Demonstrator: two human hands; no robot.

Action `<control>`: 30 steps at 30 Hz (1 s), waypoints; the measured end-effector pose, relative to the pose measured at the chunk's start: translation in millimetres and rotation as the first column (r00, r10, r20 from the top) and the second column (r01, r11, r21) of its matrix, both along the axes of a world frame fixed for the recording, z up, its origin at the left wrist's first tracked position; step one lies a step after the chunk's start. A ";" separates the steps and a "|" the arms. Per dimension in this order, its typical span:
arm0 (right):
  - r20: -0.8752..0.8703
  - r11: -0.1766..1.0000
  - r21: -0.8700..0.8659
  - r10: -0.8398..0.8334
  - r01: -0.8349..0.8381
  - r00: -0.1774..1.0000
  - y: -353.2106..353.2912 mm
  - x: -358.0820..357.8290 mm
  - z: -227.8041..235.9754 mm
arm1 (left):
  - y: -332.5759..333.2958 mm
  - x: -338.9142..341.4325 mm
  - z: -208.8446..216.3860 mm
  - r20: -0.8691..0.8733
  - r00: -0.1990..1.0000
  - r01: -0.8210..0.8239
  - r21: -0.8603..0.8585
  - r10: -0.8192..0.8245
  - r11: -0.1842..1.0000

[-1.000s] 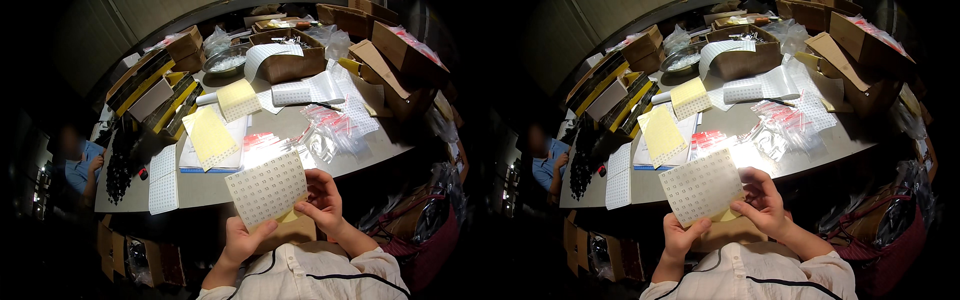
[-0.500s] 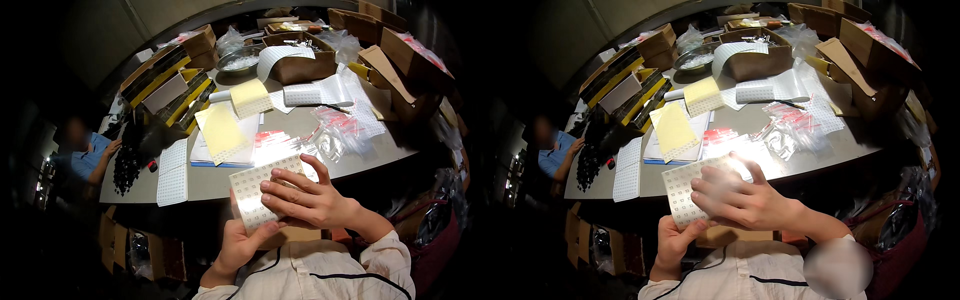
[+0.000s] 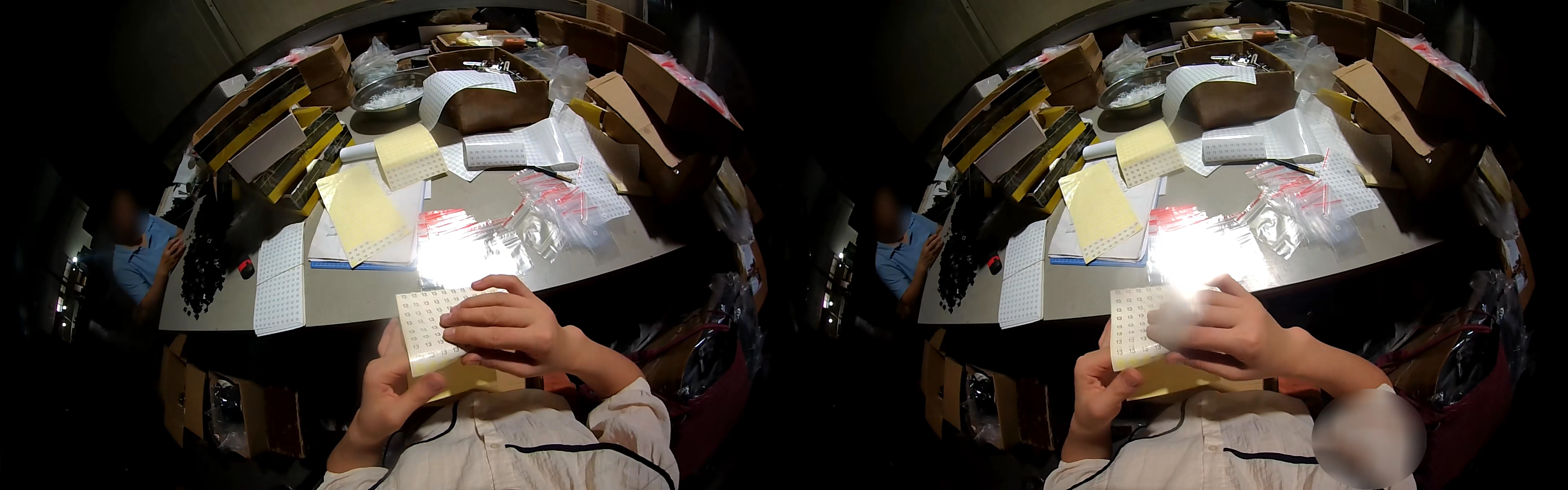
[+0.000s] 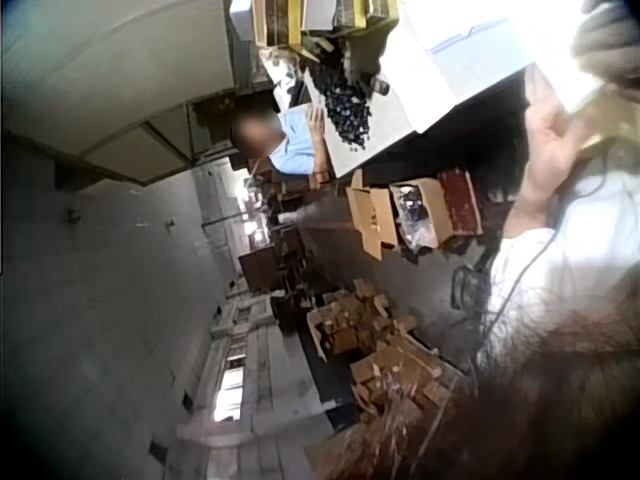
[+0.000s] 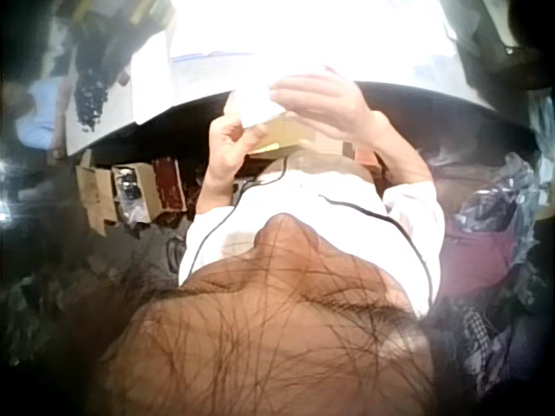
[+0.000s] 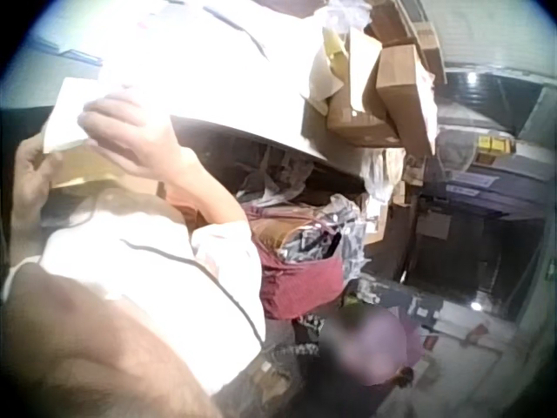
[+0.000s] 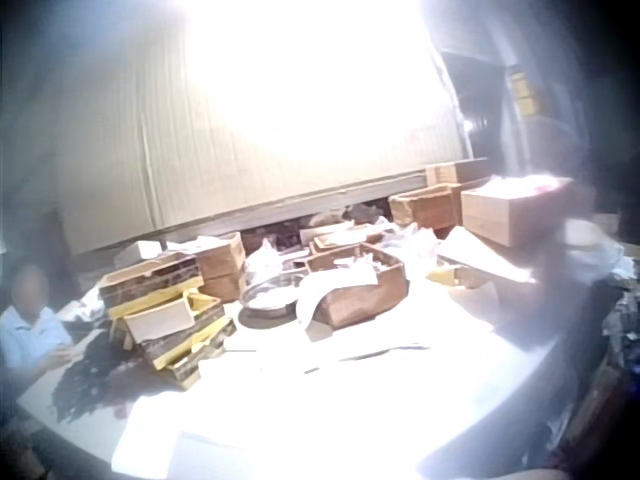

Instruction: The person places small items into clear plastic bags, seals them, and stacks them on the table. They also handle yellow sticky notes and sheets of small round stickers, peeling and placing stickers onto the notes. The workspace is cluttered with boxes, plastic bags, and stationery.

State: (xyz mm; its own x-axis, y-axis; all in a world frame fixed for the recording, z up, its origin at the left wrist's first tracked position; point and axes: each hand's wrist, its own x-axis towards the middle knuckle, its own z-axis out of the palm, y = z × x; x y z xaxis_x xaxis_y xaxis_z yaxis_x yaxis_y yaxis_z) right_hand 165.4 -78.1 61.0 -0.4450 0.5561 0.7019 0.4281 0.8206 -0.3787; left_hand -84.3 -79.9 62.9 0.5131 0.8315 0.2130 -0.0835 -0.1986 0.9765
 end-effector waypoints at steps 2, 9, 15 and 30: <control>0.006 0.999 0.035 -0.007 0.007 1.000 1.4 -1.5 0.8 | 3.6 -4.6 -5.1 -0.015 1.000 -0.007 0.049 0.007 0.999; -0.035 0.998 -0.039 -0.057 0.056 0.998 -1.2 -5.6 -6.8 | 5.5 -0.9 -6.3 -0.125 0.989 -0.049 0.182 0.072 0.982; -0.061 0.992 -0.019 -0.126 0.125 0.990 -1.3 1.5 -9.1 | 11.6 0.6 -3.2 -0.261 0.934 -0.126 0.392 0.242 0.911; -0.258 0.909 -0.416 -0.107 -0.010 0.960 1.8 8.0 -28.3 | 18.9 16.7 3.9 -0.155 0.933 -0.271 0.287 0.323 0.919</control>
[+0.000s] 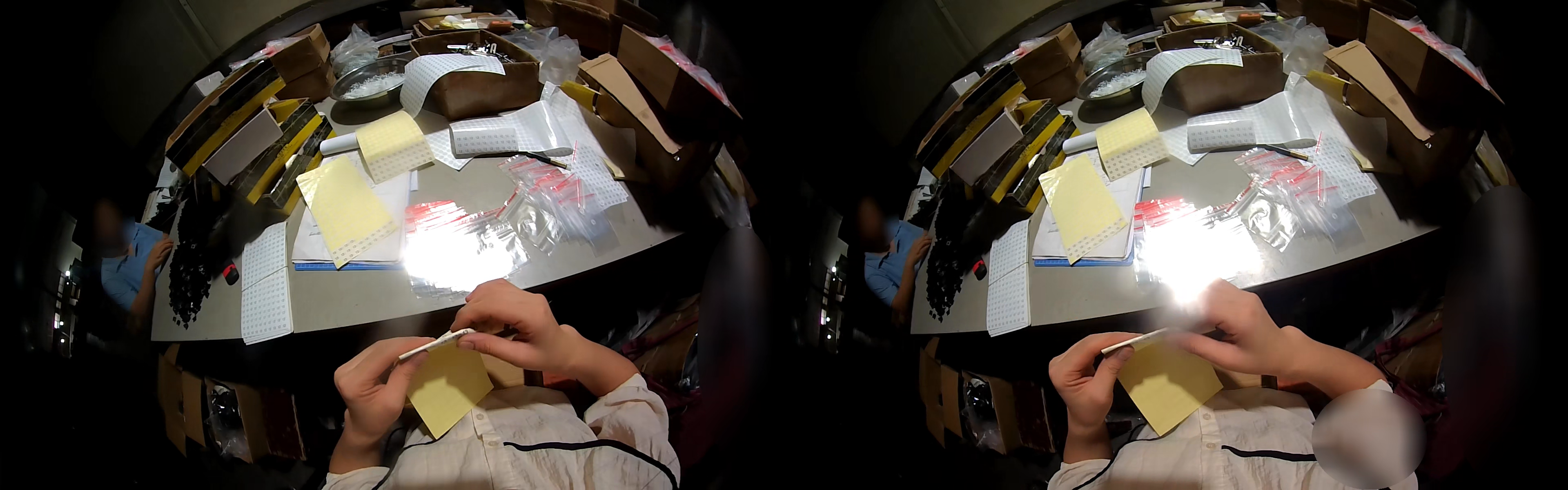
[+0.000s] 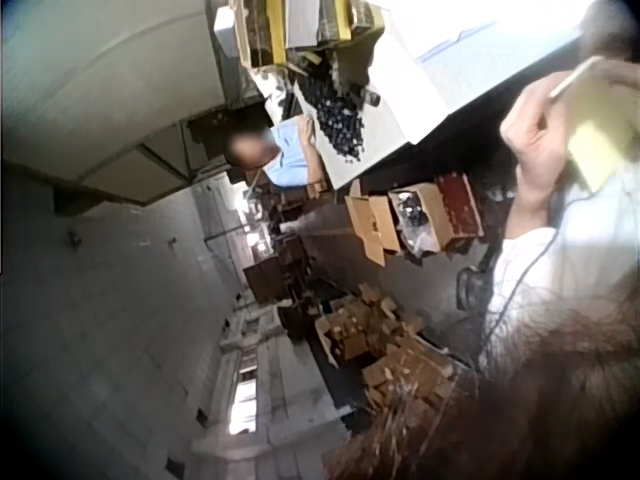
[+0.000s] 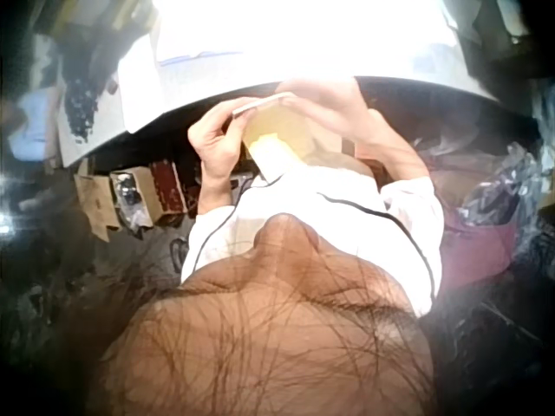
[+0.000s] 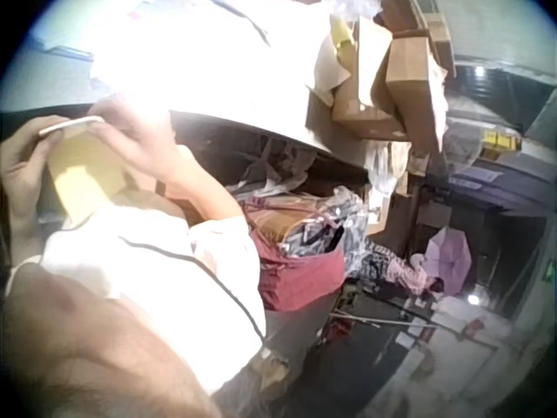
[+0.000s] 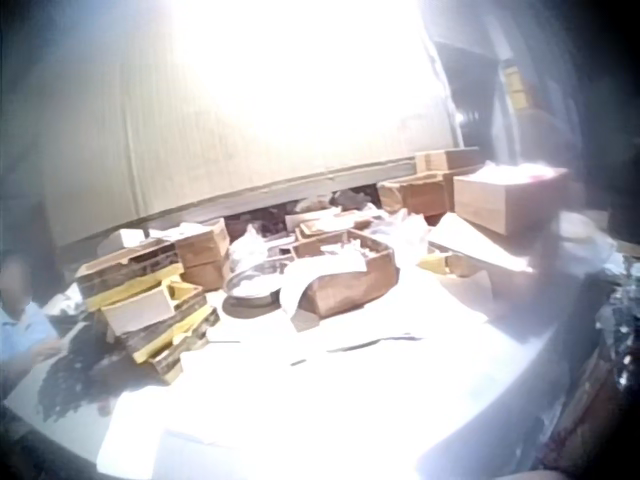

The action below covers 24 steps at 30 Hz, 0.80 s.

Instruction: The person places small items into clear plastic bags, seals them, and stacks them on the table. They also handle yellow sticky notes and sheets of small round stickers, peeling and placing stickers onto the notes. The workspace is cluttered with boxes, plastic bags, and stationery.

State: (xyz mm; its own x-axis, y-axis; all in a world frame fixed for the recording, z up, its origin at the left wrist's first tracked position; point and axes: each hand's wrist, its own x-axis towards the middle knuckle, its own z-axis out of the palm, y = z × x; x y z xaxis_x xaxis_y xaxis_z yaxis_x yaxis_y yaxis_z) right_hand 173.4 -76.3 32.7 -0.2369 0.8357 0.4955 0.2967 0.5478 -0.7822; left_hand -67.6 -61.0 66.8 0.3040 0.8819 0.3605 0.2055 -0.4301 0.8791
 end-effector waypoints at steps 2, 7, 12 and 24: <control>0.012 0.999 -0.037 -0.010 0.010 1.000 2.3 2.0 -3.0 | 1.1 -3.1 -6.5 -0.016 1.000 0.004 0.013 -0.004 1.000; 0.108 1.000 0.012 0.015 -0.016 0.994 19.1 -11.1 10.5 | 12.5 -17.3 -19.0 -0.044 0.999 0.041 0.232 -0.031 0.972; 0.144 0.995 -0.055 -0.074 0.083 0.987 14.8 -11.4 2.2 | 16.9 -14.8 -38.1 0.010 1.000 -0.023 0.507 0.020 0.862; 0.422 0.939 -0.183 0.342 -0.291 0.840 56.5 -75.2 58.7 | -0.1 -63.7 -44.7 0.033 0.982 -0.167 0.614 0.187 0.771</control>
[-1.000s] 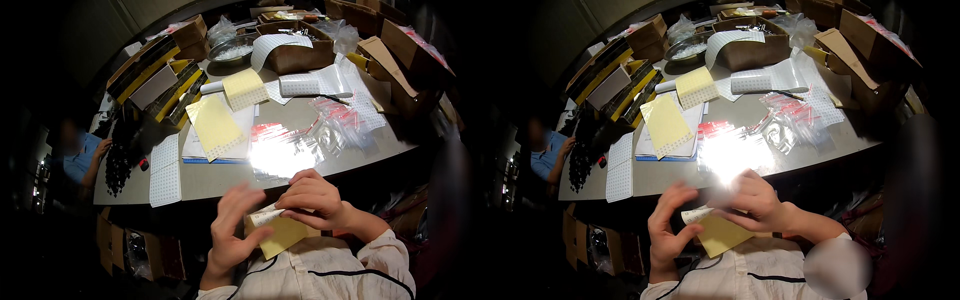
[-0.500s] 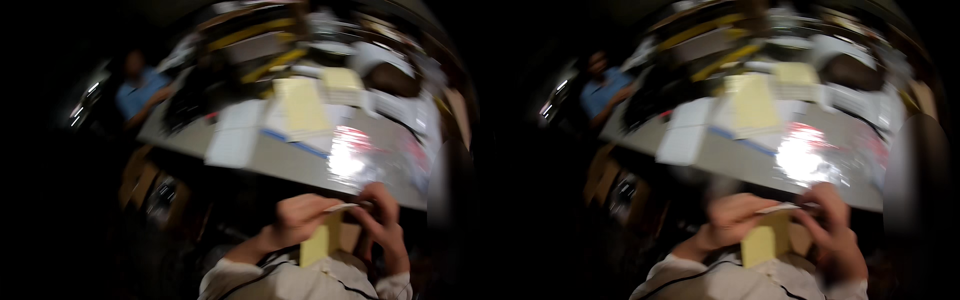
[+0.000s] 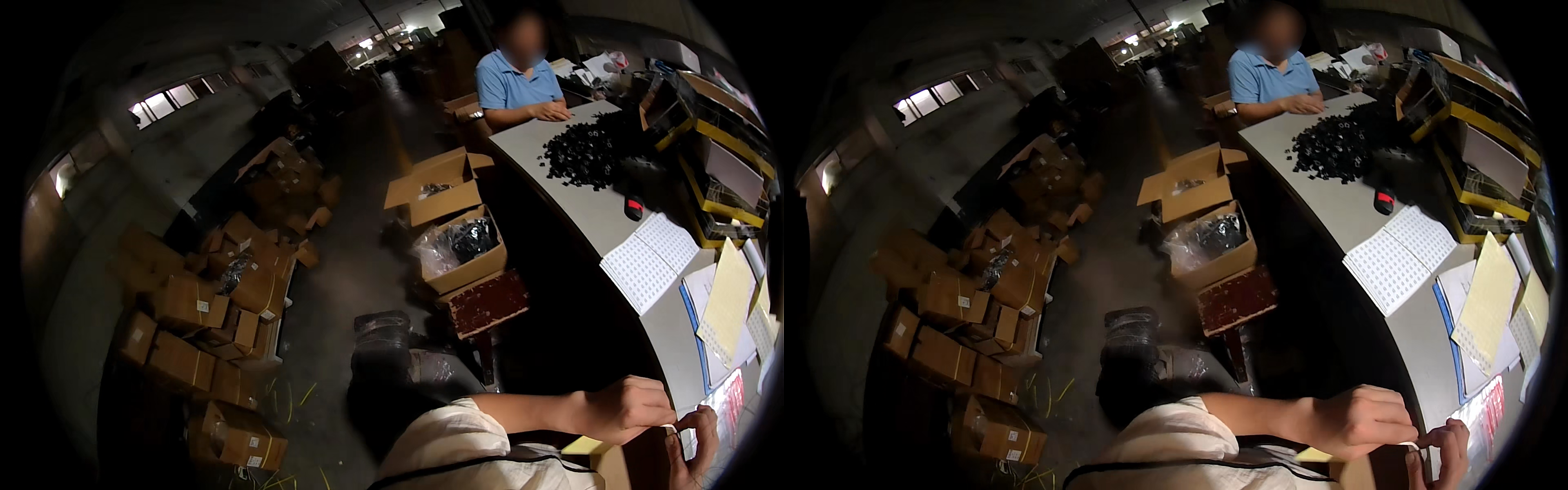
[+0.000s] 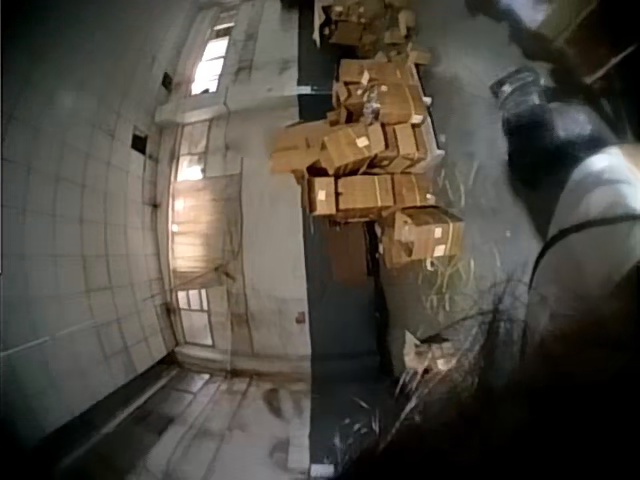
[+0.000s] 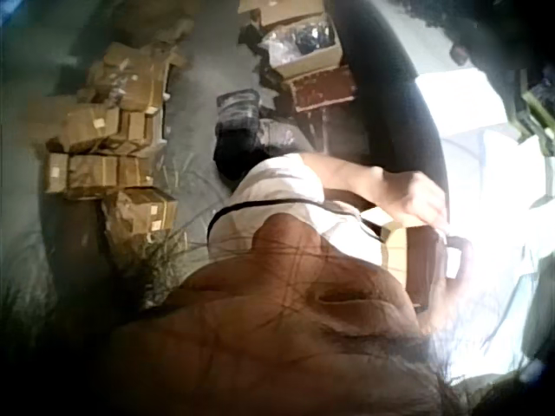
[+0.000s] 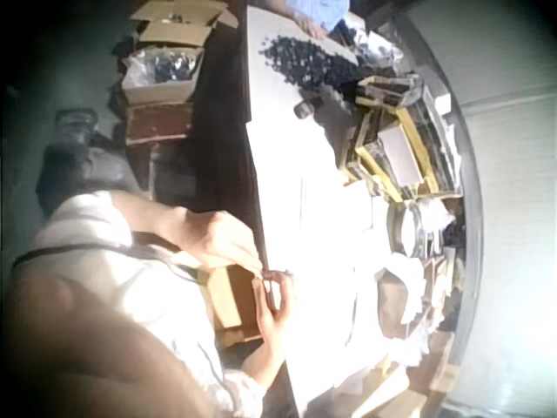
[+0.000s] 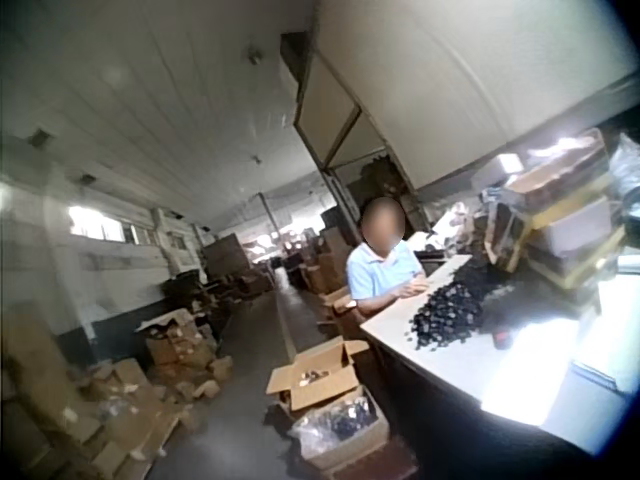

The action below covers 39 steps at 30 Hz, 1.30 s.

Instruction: The person places small items into clear plastic bags, seals them, and stacks them on the table. They also handle yellow sticky notes and sheets of small round stickers, peeling and placing stickers onto the notes. The workspace is cluttered with boxes, plastic bags, and stationery.

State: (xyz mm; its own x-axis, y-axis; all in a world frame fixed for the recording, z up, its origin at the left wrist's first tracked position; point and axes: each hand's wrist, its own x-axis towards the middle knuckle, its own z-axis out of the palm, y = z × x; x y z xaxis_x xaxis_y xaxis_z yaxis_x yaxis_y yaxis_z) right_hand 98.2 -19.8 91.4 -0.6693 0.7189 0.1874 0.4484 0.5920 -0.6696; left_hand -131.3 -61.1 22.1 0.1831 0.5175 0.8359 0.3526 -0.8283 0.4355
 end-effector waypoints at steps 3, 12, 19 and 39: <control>-0.091 0.981 -0.185 0.040 -0.056 0.995 7.0 -0.4 -8.7 | -2.7 -15.8 -0.5 -0.030 0.999 -0.018 -0.022 0.017 1.000; -0.278 0.840 -0.523 -0.005 -0.147 0.960 -2.1 -5.1 -42.9 | -23.0 -28.6 10.4 -0.046 0.998 -0.032 -0.017 0.031 0.999; -0.367 0.893 -0.386 0.081 -0.231 0.927 8.4 -2.7 -78.3 | -38.0 -22.8 12.7 -0.092 0.992 -0.089 -0.018 0.087 0.996; -0.407 0.886 0.419 0.380 -0.200 0.831 3.2 -26.7 -90.8 | -82.8 9.7 45.1 -0.108 0.932 -0.356 -0.111 0.345 0.928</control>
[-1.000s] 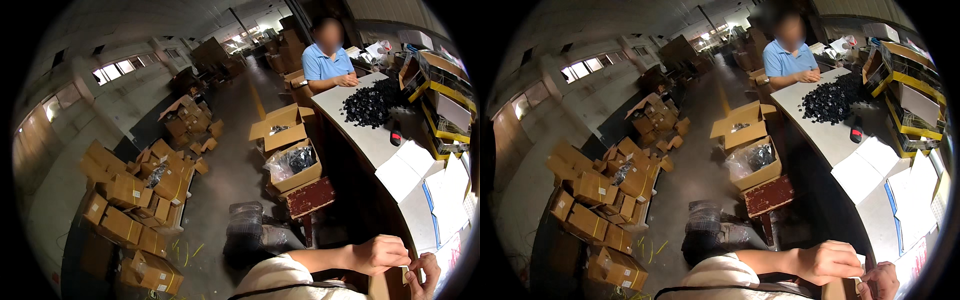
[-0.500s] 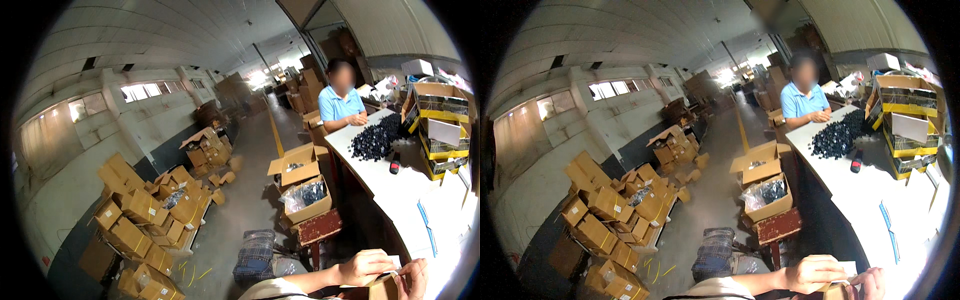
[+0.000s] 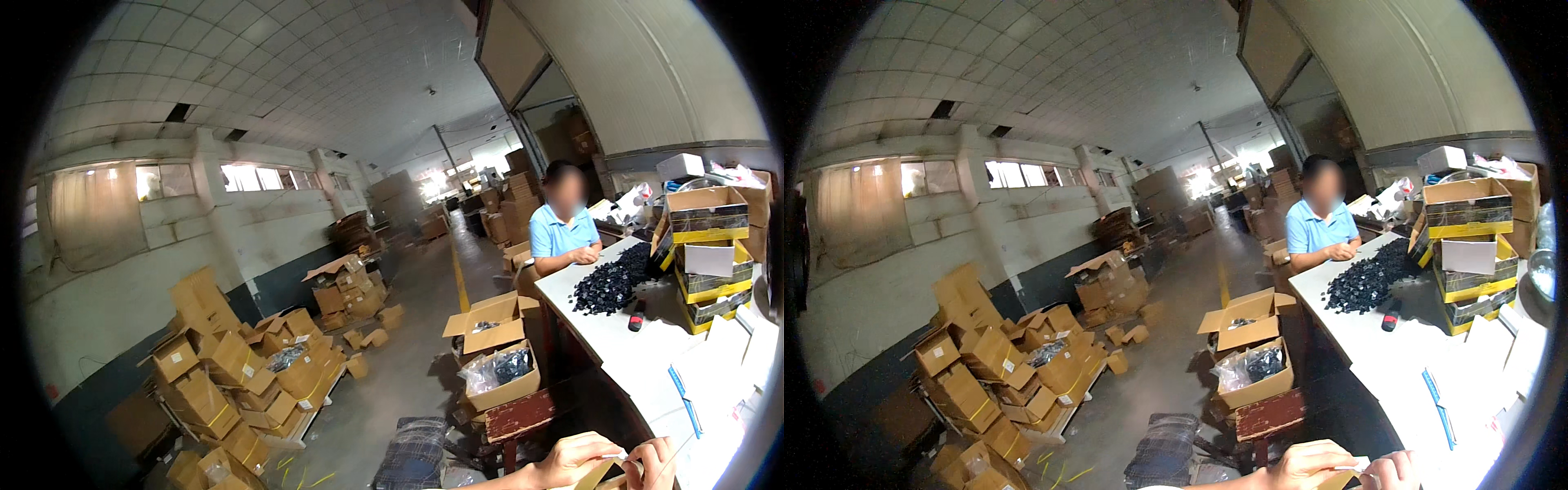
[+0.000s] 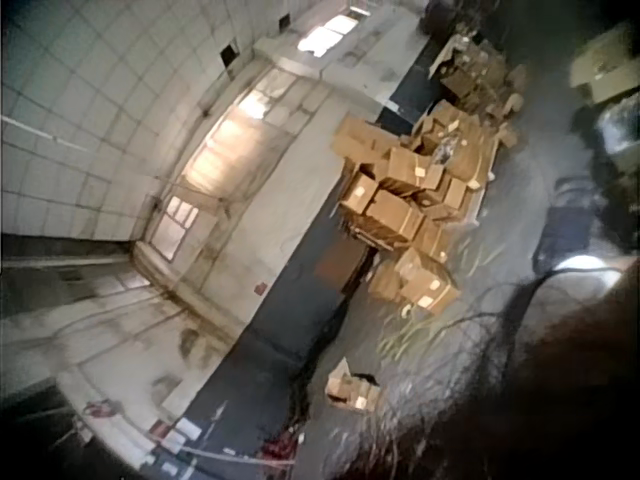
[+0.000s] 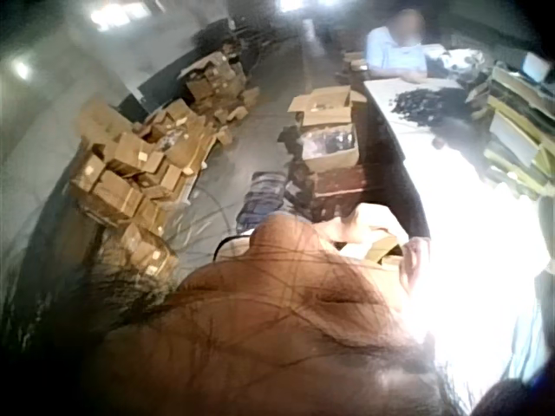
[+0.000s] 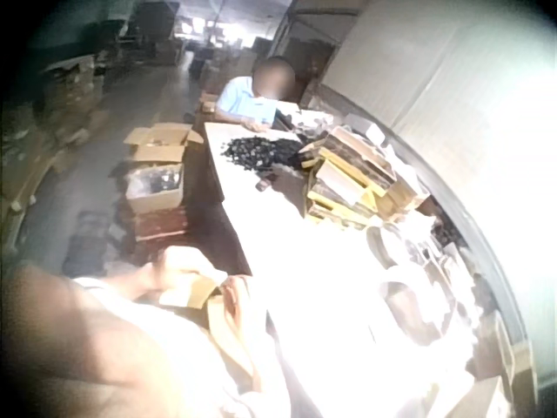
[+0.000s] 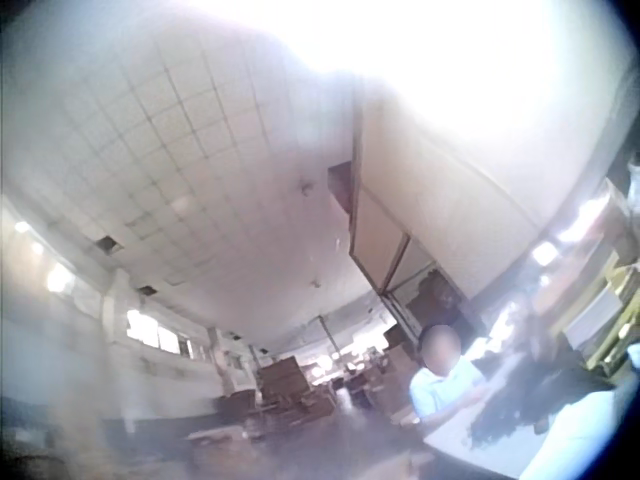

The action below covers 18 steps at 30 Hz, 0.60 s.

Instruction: The person places small items into clear plastic bags, seals them, and stacks them on the table. They also handle yellow sticky notes and sheets of small round stickers, peeling and placing stickers onto the notes. The workspace is cluttered with boxes, plastic bags, and stationery.

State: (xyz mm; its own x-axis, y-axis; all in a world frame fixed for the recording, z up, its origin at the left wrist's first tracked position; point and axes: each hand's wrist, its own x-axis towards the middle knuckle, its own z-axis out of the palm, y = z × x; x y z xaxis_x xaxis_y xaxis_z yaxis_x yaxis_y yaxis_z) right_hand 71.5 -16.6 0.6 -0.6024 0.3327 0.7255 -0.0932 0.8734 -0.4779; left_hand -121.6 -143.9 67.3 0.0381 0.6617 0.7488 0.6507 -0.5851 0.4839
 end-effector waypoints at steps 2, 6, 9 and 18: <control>0.070 0.998 -0.062 0.015 -0.011 0.997 -4.8 7.2 1.0 | 0.4 -6.7 -13.1 -0.041 0.997 0.068 -0.054 -0.070 0.996; 0.217 0.956 -0.240 -0.118 0.170 0.969 -16.0 31.1 -22.3 | 24.4 -11.1 -42.2 -0.066 0.983 0.173 -0.021 -0.174 0.985; 0.045 0.949 0.014 -0.316 0.315 0.948 -22.6 25.7 15.5 | 38.4 -2.0 -33.2 -0.059 0.978 0.194 -0.097 -0.200 0.976; 0.165 0.771 0.308 -0.620 0.558 0.767 -25.6 62.5 15.3 | 103.3 31.0 -20.3 0.103 0.958 0.285 -0.419 -0.266 0.862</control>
